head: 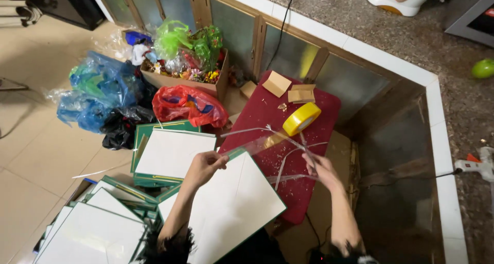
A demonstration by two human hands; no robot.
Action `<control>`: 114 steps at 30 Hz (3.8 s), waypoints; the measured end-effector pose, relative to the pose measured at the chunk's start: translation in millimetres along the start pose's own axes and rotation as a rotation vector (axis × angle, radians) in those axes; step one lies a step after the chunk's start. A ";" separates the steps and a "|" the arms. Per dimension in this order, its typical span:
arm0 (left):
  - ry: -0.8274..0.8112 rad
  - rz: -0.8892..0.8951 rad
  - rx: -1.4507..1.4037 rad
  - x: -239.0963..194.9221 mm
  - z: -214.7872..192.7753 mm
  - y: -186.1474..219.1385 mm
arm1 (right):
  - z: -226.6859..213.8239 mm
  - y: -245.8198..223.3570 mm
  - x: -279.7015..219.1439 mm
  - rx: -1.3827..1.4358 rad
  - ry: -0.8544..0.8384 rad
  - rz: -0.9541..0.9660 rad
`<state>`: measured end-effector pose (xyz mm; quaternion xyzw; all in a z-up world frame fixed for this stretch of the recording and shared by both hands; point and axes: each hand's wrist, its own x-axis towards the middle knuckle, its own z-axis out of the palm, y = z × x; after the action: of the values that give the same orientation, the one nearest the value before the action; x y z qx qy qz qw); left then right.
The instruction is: Applying double-sided tape to gift bags and stacking them
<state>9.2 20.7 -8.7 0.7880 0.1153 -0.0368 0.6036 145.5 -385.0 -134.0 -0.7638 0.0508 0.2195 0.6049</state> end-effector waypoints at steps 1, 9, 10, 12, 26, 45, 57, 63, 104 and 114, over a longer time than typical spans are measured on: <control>-0.001 -0.006 0.000 -1.3 -1.5 -0.8 | 0.6 21.4 -5.4 0.000 -0.001 0.006; 0.012 -0.007 -0.005 -3.8 -3.4 -10.1 | 31.5 16.3 -51.1 0.056 -0.553 0.118; 0.015 -0.002 -0.005 -4.5 -2.9 -11.0 | 35.6 12.8 -43.4 0.054 -0.553 0.112; 0.012 -0.009 -0.006 -4.2 -2.3 -12.3 | 43.5 2.8 -24.8 0.064 -0.533 0.135; 0.061 -0.005 -0.128 -38.1 -27.9 1.0 | 47.2 32.4 14.9 -0.509 -0.139 -0.170; 0.132 0.340 -0.564 -111.7 -17.9 16.3 | 265.0 -84.9 -130.8 -0.035 -0.216 -1.044; 0.317 -0.128 -1.311 -131.3 -17.3 -11.1 | 171.0 -51.3 -91.0 -0.035 -0.450 -0.400; 0.395 -0.065 -1.023 -136.7 19.1 -95.7 | 141.0 -63.7 -90.4 -0.084 -0.471 -0.271; 0.689 -0.361 0.076 -153.4 10.3 -228.3 | 207.9 52.4 -74.9 -0.469 -0.040 -0.617; 0.733 -0.046 -0.517 -70.0 13.9 -272.0 | 317.2 32.5 -90.6 -0.877 -0.344 -1.297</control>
<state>-119.1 64.2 -255.1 0.5696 0.3445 0.2615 0.6989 -33.9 -110.4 -181.8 -0.7647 -0.5882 -0.0613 0.2558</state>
